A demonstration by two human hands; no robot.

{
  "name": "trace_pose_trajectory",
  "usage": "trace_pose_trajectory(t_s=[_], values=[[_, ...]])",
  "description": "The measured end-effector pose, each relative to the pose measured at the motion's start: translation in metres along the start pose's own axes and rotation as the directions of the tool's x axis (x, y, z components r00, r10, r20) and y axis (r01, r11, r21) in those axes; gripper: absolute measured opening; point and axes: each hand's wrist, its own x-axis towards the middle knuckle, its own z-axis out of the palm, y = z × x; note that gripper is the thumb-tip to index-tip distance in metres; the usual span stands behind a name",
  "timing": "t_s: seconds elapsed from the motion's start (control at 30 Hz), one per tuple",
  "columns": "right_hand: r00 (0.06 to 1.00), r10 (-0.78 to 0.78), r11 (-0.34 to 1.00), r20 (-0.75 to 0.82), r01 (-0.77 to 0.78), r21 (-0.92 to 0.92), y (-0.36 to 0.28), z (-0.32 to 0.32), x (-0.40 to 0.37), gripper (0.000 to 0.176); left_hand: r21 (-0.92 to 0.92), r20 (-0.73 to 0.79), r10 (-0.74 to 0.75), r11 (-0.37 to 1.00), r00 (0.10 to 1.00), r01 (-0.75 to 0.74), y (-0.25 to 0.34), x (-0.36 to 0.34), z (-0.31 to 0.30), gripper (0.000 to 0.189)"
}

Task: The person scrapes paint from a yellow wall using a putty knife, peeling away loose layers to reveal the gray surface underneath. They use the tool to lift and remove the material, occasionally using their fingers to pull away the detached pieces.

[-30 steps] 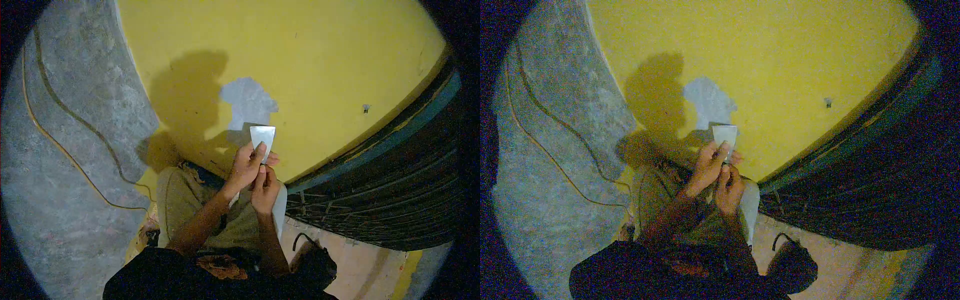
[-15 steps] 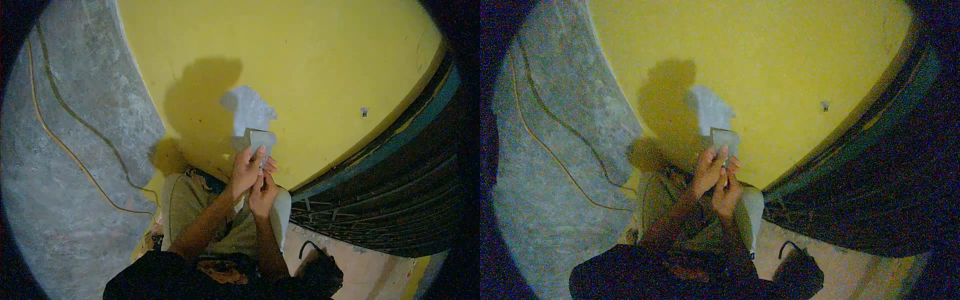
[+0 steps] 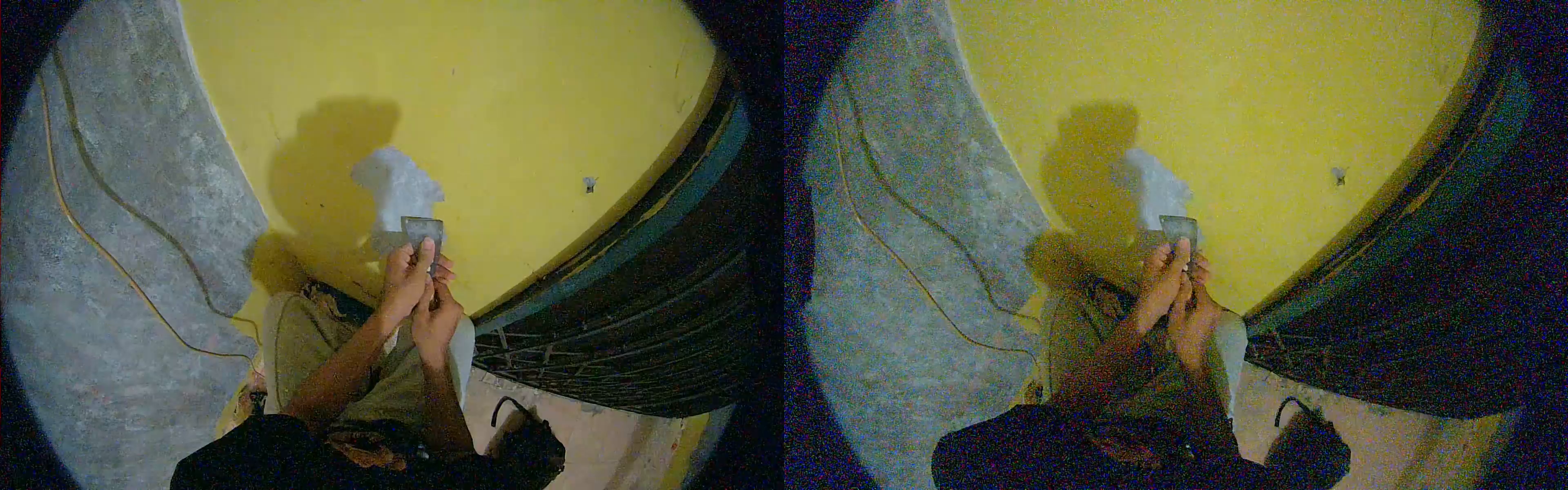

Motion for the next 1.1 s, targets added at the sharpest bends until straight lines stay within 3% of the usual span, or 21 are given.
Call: trace_pose_trajectory(t_s=[0.03,0.13,0.17,0.2,0.23,0.3,0.33,0.4,0.43,0.47,0.5,0.53,0.6,0.63,0.7,0.73,0.8,0.97,1.03,1.1], values=[[0.998,-0.053,0.995,0.015,0.054,-0.08,0.001,-0.001,0.003,0.026,-0.002,-0.001,-0.006,1.0,1.0,0.006,-0.001,0.001,0.001,0.034],[0.999,-0.041,0.999,0.002,0.041,-0.019,-0.023,-0.017,0.01,0.024,-0.031,-0.018,-0.026,0.999,1.0,0.025,0.01,0.002,0.01,0.039],[1.0,-0.031,0.999,0.004,0.031,-0.019,-0.037,-0.02,0.019,0.024,0.236,-0.114,0.14,0.966,0.984,-0.111,0.019,0.007,0.01,0.041],[0.993,-0.114,0.993,-0.022,0.114,0.028,-0.06,-0.023,0.035,0.024,0.498,-0.155,0.317,0.843,0.936,-0.203,0.032,0.009,0.01,0.042],[0.98,-0.192,0.978,-0.053,0.196,0.073,-0.079,-0.026,0.048,0.023,0.504,-0.152,0.304,0.842,0.941,-0.191,0.051,0.009,0.01,0.042],[0.979,-0.202,0.979,0.039,0.201,0.038,-0.108,-0.029,0.072,0.023,0.02,-0.088,0.274,0.962,0.958,-0.274,0.089,0.009,0.009,0.042],[0.965,-0.228,0.973,0.129,0.229,0.007,-0.116,-0.029,0.077,0.023,0.027,-0.087,0.28,0.96,0.956,-0.279,0.092,0.008,0.003,0.042],[0.95,-0.297,0.955,0.097,0.297,0.022,-0.115,-0.013,0.072,0.023,-0.218,-0.114,0.248,0.938,0.962,-0.268,0.098,0.011,-0.012,0.039],[0.931,-0.357,0.934,0.074,0.356,0.025,-0.114,-0.007,0.07,0.024,-0.211,-0.109,0.269,0.934,0.957,-0.287,0.093,0.01,-0.02,0.039],[0.926,-0.372,0.928,0.062,0.371,0.033,-0.114,-0.006,0.065,0.024,-0.055,-0.222,0.392,0.909,0.893,-0.413,0.081,0.005,-0.028,0.039],[0.94,-0.328,0.945,0.091,0.326,0.04,-0.113,-0.008,0.054,0.026,0.11,-0.315,0.511,0.857,0.8,-0.504,0.068,0.002,-0.037,0.04],[0.953,-0.276,0.961,0.127,0.273,0.04,-0.11,-0.01,0.043,0.027,0.107,-0.318,0.515,0.854,0.796,-0.509,0.055,0.0,-0.047,0.04],[0.968,-0.212,0.977,0.135,0.208,0.045,-0.093,-0.004,0.025,0.028,0.014,-0.343,0.297,0.95,0.891,-0.311,0.025,-0.002,-0.067,0.04],[0.979,-0.145,0.989,0.14,0.14,0.047,-0.083,-0.002,0.015,0.029,0.006,-0.347,0.285,0.953,0.894,-0.302,0.006,0.002,-0.079,0.04],[0.986,-0.122,0.992,0.115,0.119,0.031,-0.068,-0.002,0.001,0.029,0.439,-0.119,0.254,0.88,0.96,-0.179,-0.023,0.009,-0.093,0.039],[0.991,-0.104,0.994,0.078,0.102,0.03,-0.062,-0.004,-0.003,0.03,0.428,-0.119,0.252,0.886,0.96,-0.18,-0.031,0.012,-0.093,0.039],[0.994,-0.1,0.995,0.051,0.1,-0.011,-0.054,-0.007,-0.009,0.028,0.08,-0.036,0.347,0.936,0.937,-0.344,-0.043,0.019,-0.085,0.038],[0.99,-0.136,0.985,-0.043,0.131,-0.11,-0.038,-0.002,-0.018,0.027,0.147,-0.063,0.382,0.917,0.922,-0.37,-0.003,-0.011,-0.026,0.032],[0.999,0.044,0.997,-0.008,-0.044,0.057,-0.031,0.003,-0.024,0.029,0.168,-0.044,0.409,0.902,0.912,-0.397,-0.003,-0.012,-0.021,0.03],[0.998,0.066,0.996,0.02,-0.067,0.052,-0.026,0.005,-0.027,0.03,0.068,-0.034,0.256,0.965,0.966,-0.254,0.0,-0.01,-0.021,0.024]])
